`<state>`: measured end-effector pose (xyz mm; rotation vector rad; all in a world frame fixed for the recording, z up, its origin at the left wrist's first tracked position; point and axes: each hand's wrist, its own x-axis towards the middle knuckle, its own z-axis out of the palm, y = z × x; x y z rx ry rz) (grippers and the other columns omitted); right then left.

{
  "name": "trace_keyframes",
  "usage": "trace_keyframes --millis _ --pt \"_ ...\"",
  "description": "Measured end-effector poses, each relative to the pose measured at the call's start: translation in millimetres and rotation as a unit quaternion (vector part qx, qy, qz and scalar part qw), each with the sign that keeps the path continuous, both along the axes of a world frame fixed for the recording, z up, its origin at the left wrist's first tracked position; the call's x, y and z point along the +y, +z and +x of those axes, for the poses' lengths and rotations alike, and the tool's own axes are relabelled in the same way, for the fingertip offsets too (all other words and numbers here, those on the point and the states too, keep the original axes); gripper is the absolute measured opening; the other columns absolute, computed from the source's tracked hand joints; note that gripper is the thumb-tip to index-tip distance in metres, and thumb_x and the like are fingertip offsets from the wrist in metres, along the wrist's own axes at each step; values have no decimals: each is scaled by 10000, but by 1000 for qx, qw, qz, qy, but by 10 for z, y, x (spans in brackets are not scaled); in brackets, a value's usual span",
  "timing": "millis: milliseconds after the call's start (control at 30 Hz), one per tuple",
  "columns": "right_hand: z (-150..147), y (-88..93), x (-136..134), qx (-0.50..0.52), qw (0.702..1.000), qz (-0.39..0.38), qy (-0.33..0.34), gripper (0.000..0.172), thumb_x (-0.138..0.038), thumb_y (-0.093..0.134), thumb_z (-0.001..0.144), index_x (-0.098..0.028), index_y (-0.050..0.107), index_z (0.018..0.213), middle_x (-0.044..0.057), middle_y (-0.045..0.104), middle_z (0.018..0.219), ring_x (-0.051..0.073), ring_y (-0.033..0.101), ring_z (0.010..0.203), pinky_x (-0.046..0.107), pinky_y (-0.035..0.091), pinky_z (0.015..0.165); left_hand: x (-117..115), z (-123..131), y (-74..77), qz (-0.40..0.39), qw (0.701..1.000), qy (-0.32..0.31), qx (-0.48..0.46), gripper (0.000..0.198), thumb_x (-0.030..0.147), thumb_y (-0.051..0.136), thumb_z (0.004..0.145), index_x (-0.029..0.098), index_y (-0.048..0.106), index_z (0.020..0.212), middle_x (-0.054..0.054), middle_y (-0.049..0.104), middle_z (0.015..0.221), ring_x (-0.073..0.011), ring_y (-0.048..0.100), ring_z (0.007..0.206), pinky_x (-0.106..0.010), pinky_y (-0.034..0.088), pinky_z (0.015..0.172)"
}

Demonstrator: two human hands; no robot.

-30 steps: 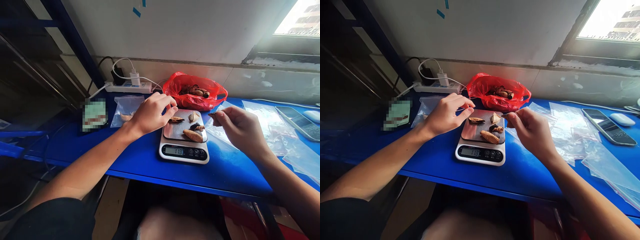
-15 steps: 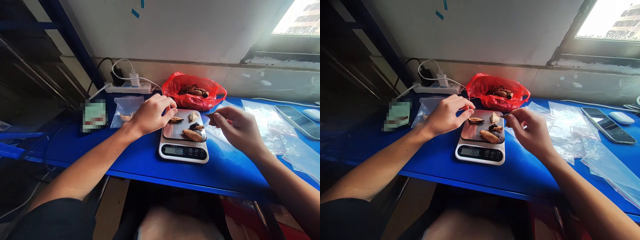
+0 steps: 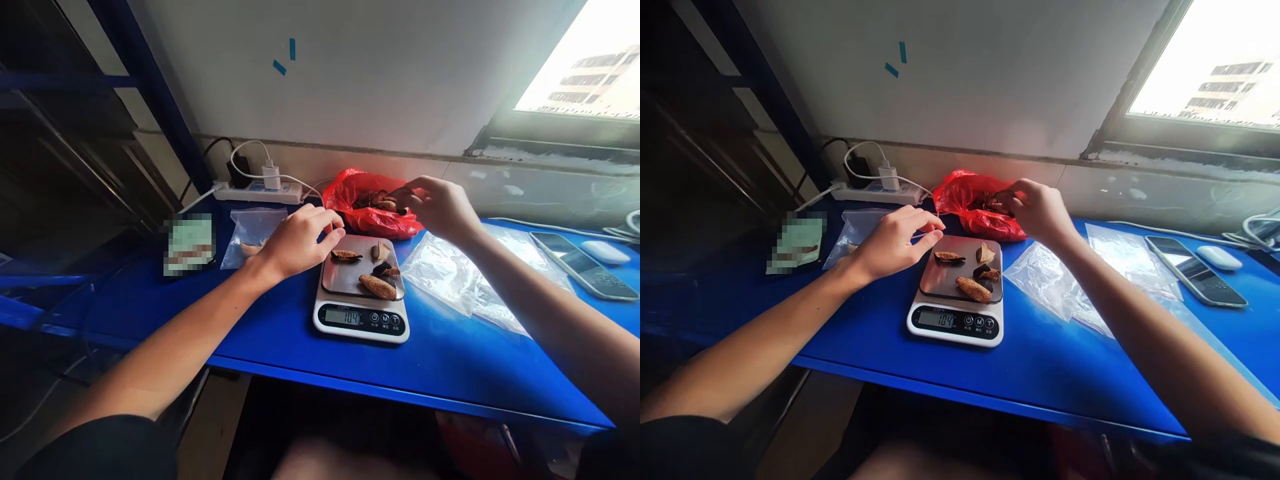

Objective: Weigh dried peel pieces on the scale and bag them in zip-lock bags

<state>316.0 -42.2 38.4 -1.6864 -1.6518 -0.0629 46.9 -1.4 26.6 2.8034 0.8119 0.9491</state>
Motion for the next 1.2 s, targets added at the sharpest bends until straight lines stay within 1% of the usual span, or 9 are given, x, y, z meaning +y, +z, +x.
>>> trace_keyframes --millis 133,233,400,500,600,700,800,1067,1200 --pt "-28 28 641 -32 998 -41 -20 201 -260 610 806 -162 760 897 78 729 787 175 622 662 309 466 651 59 -41 -3 -9 1000 21 -7 190 280 523 915 176 680 937 -46 715 895 -211 602 864 -354 468 804" --pt "-67 18 803 -41 996 -54 -56 274 -250 599 802 -126 746 997 129 737 870 220 652 748 347 492 719 86 -70 -3 -8 1000 18 -6 185 275 527 916 176 681 937 -43 714 883 -209 600 856 -354 467 806" --pt "244 -44 308 -93 994 20 -44 329 -257 499 876 -174 682 1136 131 720 1050 217 656 835 350 491 776 87 -85 30 -6 1000 19 -10 190 278 524 915 177 683 940 -52 717 902 -219 606 871 -363 472 812" --pt "635 -255 -171 -142 982 -27 -120 292 -172 487 839 -169 692 1047 173 712 1025 237 631 826 361 454 767 70 -69 34 2 1000 10 -10 191 284 533 911 172 685 937 -50 714 891 -217 610 865 -360 472 816" --pt "936 -540 -472 -161 972 -108 -137 255 -138 521 784 -148 699 966 208 710 941 248 610 752 361 424 688 48 -23 3 6 1000 3 -4 196 288 536 911 168 687 940 -44 707 880 -211 614 859 -351 471 819" --pt "991 -716 -527 -176 963 -161 -123 416 -155 513 802 -106 633 1197 213 702 1011 257 614 811 348 416 700 40 19 -40 6 1000 2 4 200 280 534 911 159 690 941 -43 707 884 -207 618 863 -342 469 822" --pt "875 -722 -480 -192 958 -181 -115 515 -157 469 846 -115 539 1354 227 668 1132 295 601 941 371 400 745 65 17 -73 0 1000 7 12 204 275 532 907 156 695 942 -43 715 889 -206 624 866 -335 471 827" --pt "776 -733 -460 -187 958 -166 -143 453 -136 372 910 4 570 1292 301 627 1114 352 525 1137 445 375 865 106 -13 -64 14 1000 10 5 229 295 527 904 157 706 944 -51 725 884 -207 630 848 -335 471 815" --pt "764 -684 -412 -151 965 -162 -142 373 -123 440 866 45 654 1120 285 662 984 317 584 1025 455 396 813 39 -7 1 19 1000 4 -8 230 296 529 909 153 704 951 -54 727 894 -202 632 859 -336 474 828"
